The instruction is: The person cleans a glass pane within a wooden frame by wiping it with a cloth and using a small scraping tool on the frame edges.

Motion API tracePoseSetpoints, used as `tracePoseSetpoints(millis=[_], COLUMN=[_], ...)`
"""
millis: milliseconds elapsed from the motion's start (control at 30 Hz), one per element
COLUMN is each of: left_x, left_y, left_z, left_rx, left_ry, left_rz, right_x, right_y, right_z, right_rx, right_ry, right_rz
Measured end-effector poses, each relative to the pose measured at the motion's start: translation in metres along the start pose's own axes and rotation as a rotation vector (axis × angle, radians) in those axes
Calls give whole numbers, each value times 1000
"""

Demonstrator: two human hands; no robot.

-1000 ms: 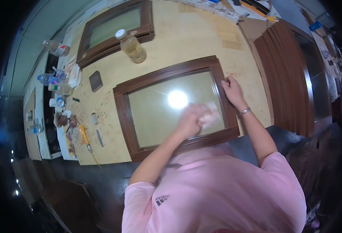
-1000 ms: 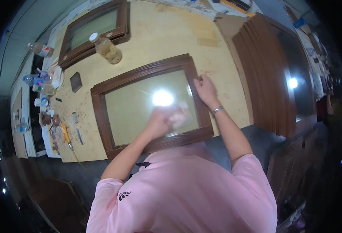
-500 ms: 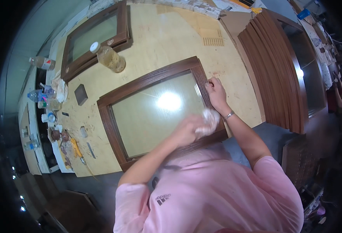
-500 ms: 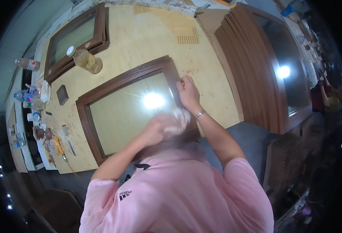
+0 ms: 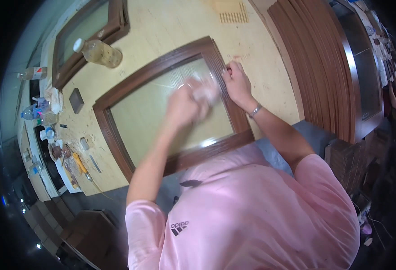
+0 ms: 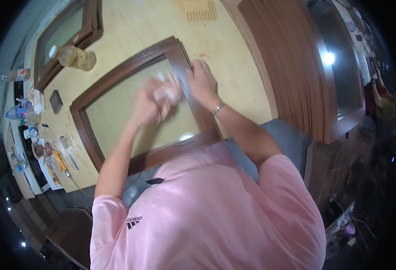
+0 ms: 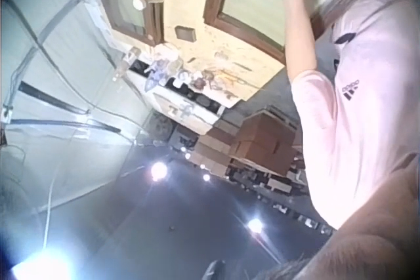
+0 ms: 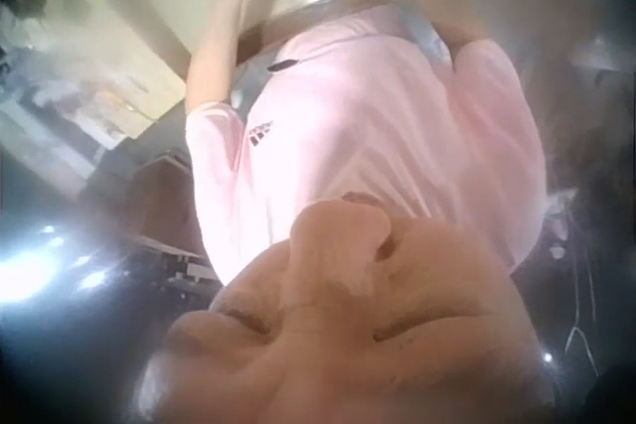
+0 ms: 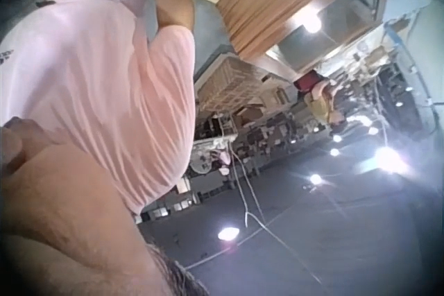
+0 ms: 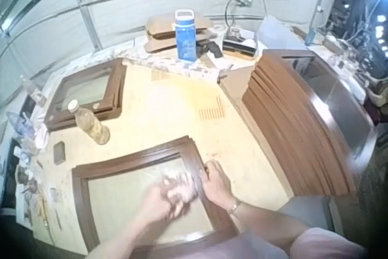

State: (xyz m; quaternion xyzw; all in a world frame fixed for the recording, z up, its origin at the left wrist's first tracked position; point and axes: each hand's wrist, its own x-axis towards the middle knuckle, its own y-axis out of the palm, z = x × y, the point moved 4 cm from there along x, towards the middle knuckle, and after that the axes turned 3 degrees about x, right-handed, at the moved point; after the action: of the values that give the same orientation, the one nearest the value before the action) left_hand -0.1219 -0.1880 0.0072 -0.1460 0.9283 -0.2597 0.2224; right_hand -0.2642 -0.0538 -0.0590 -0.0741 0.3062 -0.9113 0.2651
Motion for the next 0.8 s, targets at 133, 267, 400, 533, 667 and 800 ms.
tracePoseSetpoints(millis=[133, 267, 400, 533, 667, 800], left_x=[14, -95, -150, -131, -160, -215], left_y=[2, 59, -15, -66, 31, -36], left_z=[-15, -6, 48, 64, 18, 111], left_rx=[560, 328, 72, 391, 312, 307], left_ry=[426, 564, 273, 244, 619, 549], left_rz=[-482, 78, 430, -244, -74, -214], right_x=[-1, -1, 1, 5, 9, -21], right_y=[4, 4, 1, -7, 9, -25], right_z=[8, 6, 2, 6, 0, -9], right_rx=[0, 4, -30, -30, 1, -95], right_ry=[1, -8, 1, 6, -60, -55], right_rz=[33, 28, -17, -26, 29, -40])
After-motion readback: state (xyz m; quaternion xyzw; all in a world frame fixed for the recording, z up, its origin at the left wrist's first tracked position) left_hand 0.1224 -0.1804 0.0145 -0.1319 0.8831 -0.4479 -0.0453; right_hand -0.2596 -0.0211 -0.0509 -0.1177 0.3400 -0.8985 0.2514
